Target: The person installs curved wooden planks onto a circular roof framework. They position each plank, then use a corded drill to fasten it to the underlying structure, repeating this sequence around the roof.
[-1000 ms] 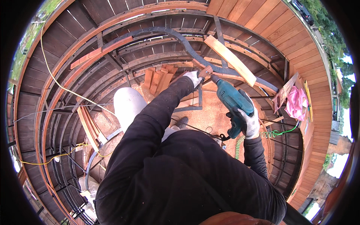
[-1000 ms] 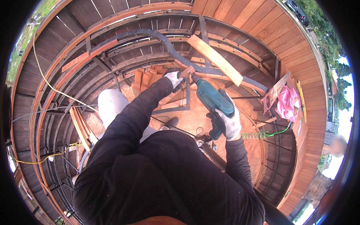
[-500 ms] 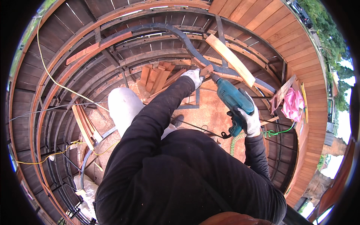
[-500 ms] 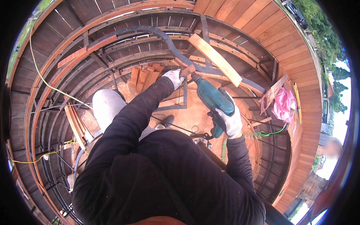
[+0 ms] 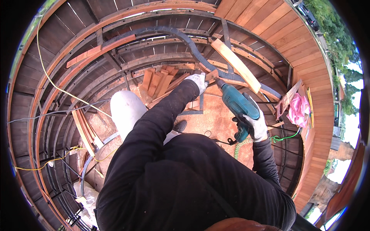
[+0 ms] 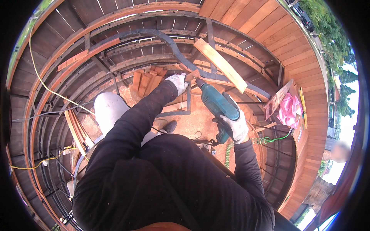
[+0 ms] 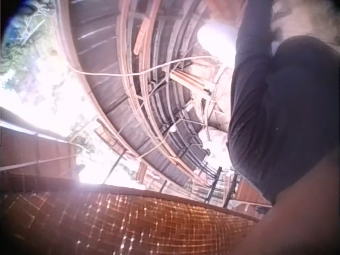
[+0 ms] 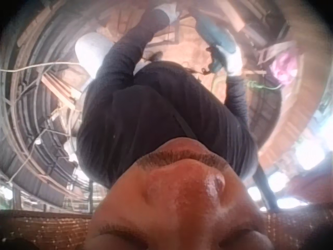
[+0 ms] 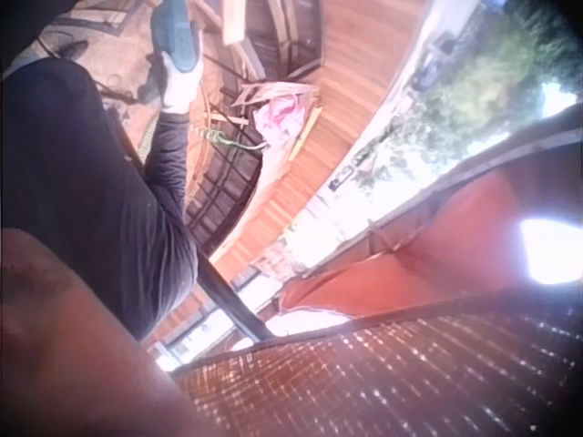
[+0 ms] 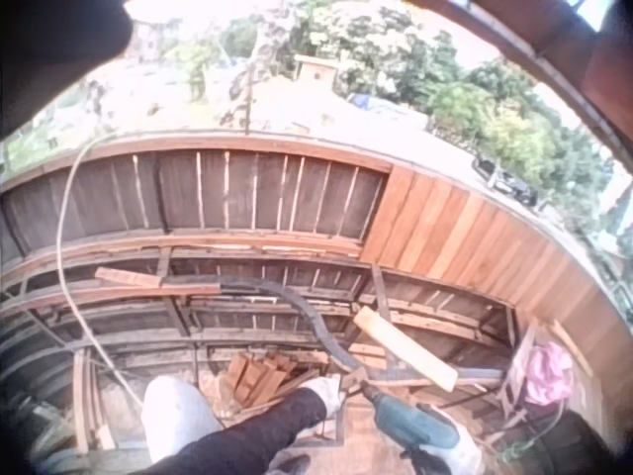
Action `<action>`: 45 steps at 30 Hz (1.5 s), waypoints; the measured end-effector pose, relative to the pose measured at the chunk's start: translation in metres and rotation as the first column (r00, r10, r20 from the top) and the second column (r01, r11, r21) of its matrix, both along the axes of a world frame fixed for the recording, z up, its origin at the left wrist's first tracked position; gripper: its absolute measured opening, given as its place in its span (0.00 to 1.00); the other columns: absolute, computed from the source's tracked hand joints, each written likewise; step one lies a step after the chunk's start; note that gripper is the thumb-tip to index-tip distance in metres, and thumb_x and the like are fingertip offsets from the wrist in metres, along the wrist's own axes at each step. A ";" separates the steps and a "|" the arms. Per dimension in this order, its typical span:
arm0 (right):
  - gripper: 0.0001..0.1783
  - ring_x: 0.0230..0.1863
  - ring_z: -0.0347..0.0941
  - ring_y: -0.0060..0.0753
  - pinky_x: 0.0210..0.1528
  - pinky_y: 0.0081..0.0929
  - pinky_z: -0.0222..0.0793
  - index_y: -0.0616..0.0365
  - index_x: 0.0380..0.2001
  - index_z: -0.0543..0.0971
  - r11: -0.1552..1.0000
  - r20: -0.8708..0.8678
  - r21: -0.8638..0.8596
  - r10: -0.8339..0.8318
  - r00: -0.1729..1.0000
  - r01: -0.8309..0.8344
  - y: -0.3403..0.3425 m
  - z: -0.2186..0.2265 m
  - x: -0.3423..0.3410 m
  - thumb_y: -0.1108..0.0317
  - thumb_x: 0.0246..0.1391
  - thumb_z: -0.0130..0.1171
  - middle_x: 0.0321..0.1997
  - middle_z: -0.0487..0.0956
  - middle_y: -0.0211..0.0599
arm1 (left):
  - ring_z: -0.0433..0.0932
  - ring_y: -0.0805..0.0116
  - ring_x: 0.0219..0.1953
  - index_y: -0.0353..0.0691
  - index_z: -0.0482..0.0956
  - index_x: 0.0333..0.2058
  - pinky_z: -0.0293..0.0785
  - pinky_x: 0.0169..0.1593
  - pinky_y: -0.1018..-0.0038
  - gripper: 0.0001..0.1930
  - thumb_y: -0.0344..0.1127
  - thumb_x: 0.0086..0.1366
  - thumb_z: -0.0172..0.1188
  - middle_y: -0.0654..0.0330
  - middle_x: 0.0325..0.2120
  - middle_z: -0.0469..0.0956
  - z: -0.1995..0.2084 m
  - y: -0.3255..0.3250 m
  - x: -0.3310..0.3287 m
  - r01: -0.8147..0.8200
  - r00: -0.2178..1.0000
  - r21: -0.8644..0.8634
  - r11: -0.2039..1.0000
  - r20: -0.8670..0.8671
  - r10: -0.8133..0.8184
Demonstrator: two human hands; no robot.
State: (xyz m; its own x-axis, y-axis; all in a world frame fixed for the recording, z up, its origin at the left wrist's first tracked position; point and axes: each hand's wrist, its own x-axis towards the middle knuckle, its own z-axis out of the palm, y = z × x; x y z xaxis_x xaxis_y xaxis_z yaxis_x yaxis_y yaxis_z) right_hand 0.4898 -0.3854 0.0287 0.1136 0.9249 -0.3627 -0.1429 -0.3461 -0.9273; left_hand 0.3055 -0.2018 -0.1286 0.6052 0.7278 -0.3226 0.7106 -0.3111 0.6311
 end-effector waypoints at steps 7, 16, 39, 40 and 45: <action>0.42 0.35 0.80 0.40 0.34 0.31 0.79 0.63 0.65 0.58 0.995 -0.015 -0.085 -0.055 0.998 0.053 -0.001 0.001 -0.006 0.66 0.46 0.60 0.52 0.75 0.51 | 0.77 0.45 0.45 0.32 0.72 0.47 0.71 0.51 0.58 0.22 0.46 0.65 0.48 0.39 0.37 0.79 -0.004 -0.004 -0.001 -0.032 0.997 0.048 0.998 0.077 0.028; 0.42 0.30 0.80 0.38 0.28 0.27 0.76 0.61 0.65 0.58 0.992 -0.028 -0.079 -0.103 0.994 0.101 -0.003 -0.004 -0.006 0.64 0.47 0.61 0.47 0.76 0.50 | 0.77 0.44 0.44 0.32 0.72 0.45 0.71 0.50 0.57 0.21 0.46 0.66 0.48 0.37 0.39 0.77 -0.016 -0.005 0.004 -0.038 0.997 0.078 0.996 0.070 0.033; 0.42 0.34 0.79 0.44 0.35 0.36 0.79 0.55 0.66 0.56 0.981 -0.121 -0.149 -0.146 0.982 0.127 -0.026 -0.033 -0.014 0.61 0.47 0.59 0.46 0.73 0.49 | 0.78 0.48 0.47 0.30 0.68 0.55 0.72 0.52 0.59 0.27 0.44 0.64 0.50 0.40 0.42 0.78 -0.004 -0.003 0.003 -0.002 1.000 0.054 0.999 -0.027 0.004; 0.42 0.34 0.79 0.44 0.35 0.36 0.79 0.55 0.65 0.56 0.979 -0.121 -0.148 -0.157 0.980 0.139 -0.026 -0.034 -0.013 0.61 0.47 0.59 0.45 0.73 0.49 | 0.78 0.48 0.46 0.30 0.68 0.55 0.72 0.51 0.59 0.27 0.44 0.64 0.50 0.40 0.42 0.78 -0.005 -0.003 0.003 0.000 1.000 0.050 0.999 -0.023 0.001; 0.38 0.38 0.79 0.41 0.35 0.32 0.77 0.60 0.63 0.60 0.975 -0.232 -0.160 -0.187 0.955 0.152 -0.030 -0.040 -0.009 0.63 0.49 0.59 0.45 0.75 0.48 | 0.78 0.47 0.46 0.29 0.68 0.55 0.72 0.51 0.59 0.27 0.44 0.64 0.50 0.39 0.41 0.78 -0.005 -0.002 0.003 -0.001 1.000 0.087 0.996 -0.020 0.003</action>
State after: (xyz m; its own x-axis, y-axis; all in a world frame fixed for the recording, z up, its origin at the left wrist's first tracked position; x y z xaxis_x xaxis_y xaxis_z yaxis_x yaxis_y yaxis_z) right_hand 0.4805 -0.4149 -0.0110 0.1558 0.8384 -0.5224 -0.4265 -0.4199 -0.8011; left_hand 0.3082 -0.2040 -0.1338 0.5976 0.7550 -0.2699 0.7236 -0.3629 0.5871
